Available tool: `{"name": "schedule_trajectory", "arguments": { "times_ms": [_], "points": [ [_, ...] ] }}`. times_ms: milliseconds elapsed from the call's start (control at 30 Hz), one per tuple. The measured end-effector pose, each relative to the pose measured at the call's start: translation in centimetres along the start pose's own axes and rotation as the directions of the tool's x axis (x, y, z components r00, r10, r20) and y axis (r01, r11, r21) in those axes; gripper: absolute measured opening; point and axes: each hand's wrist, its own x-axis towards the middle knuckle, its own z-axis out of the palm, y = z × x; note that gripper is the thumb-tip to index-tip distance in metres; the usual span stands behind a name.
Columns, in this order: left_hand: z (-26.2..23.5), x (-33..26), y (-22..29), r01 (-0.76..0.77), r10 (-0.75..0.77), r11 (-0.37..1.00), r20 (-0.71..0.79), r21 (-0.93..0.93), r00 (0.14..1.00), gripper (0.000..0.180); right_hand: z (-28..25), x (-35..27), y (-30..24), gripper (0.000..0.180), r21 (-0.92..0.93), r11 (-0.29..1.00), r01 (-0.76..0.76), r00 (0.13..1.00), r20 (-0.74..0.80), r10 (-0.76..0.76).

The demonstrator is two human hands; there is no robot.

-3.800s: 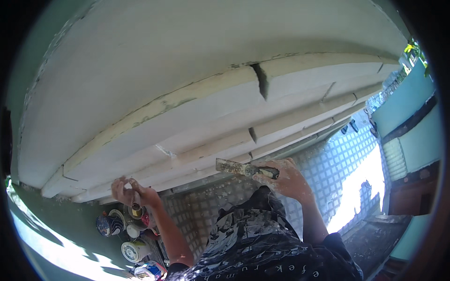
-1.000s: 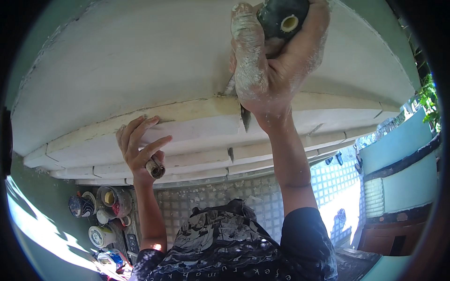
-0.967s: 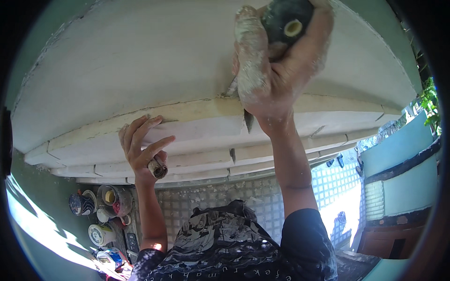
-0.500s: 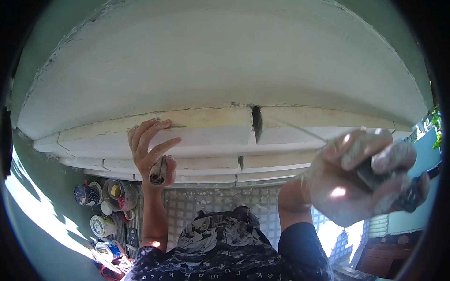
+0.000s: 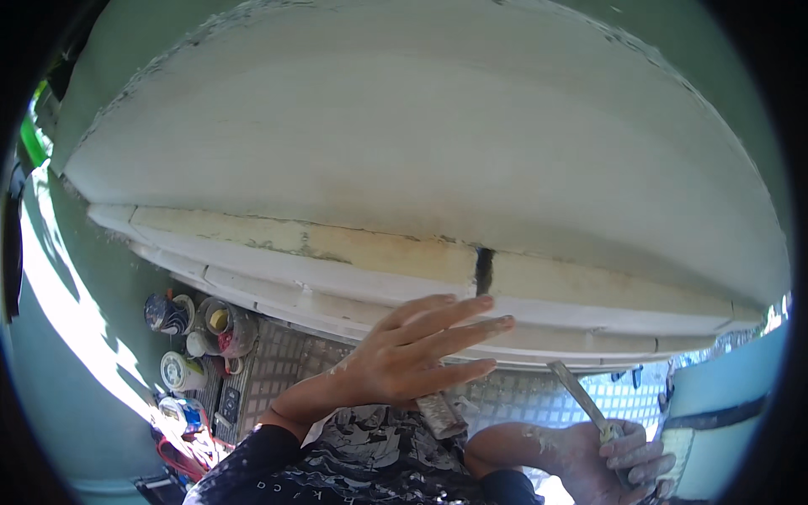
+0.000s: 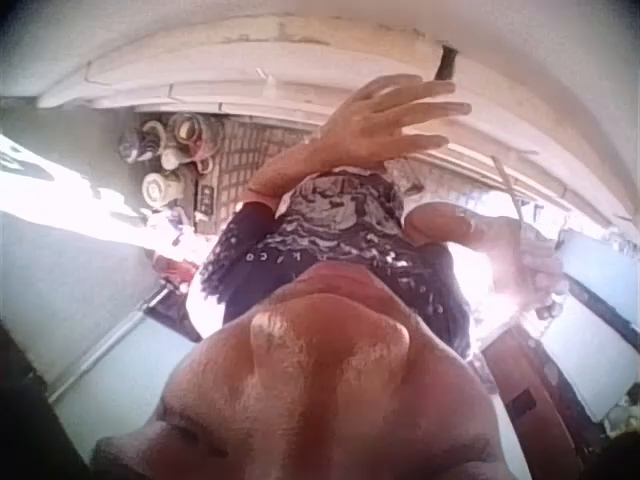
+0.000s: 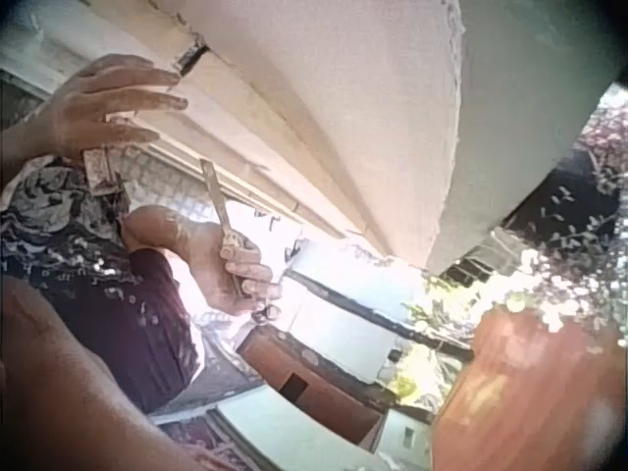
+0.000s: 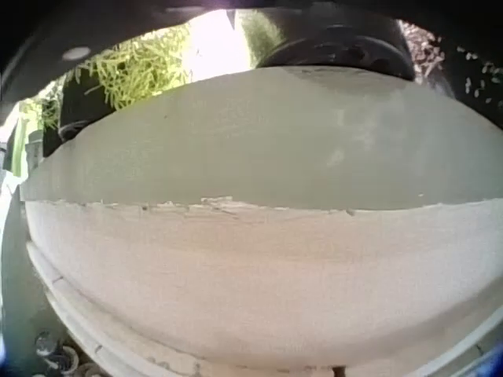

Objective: Applying and smoothing plaster or filler into cracks on a wall surface.

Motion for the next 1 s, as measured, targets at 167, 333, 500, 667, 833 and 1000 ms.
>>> {"name": "schedule_trajectory", "arguments": {
  "times_ms": [167, 333, 500, 667, 833, 1000],
  "points": [
    [-2.6, -2.4, -0.9, 0.516, -0.393, 0.773, -0.362, 0.369, 0.846, 0.009, 0.0, 0.8, 1.2, 0.007, 0.094, 0.988, 0.122, 0.981, 0.143, -0.135],
    [0.3, -1.5, 1.0, 0.298, -0.268, 0.919, -0.146, 0.256, 0.952, 0.012, 1.8, 0.0, 3.9, 0.008, 0.245, 0.965, 0.096, 0.964, 0.219, -0.151],
    [-0.2, -2.9, 0.6, 0.05, -0.068, 0.992, -0.152, -0.115, 0.986, 0.017, 3.7, -1.1, 6.1, 0.025, 0.279, 0.955, 0.105, 0.981, 0.126, -0.145],
    [-2.1, -9.7, 1.9, 0.415, -0.436, 0.9, -0.331, -0.135, 0.837, 0.012, 4.0, -3.3, 6.8, 0.032, 0.314, 0.949, 0.021, 0.976, 0.197, -0.087],
    [2.8, -17.0, 4.9, 0.736, -0.728, 0.653, -0.413, -0.176, 0.547, 0.029, 5.6, -6.2, 8.6, 0.031, 0.538, 0.802, -0.258, 0.92, 0.39, 0.035],
    [6.9, -18.3, 9.4, 0.808, -0.884, 0.443, -0.338, -0.388, 0.323, 0.045, 6.3, -8.1, 10.5, 0.027, 0.512, 0.316, -0.798, 0.559, 0.826, 0.073]
  ]
}}
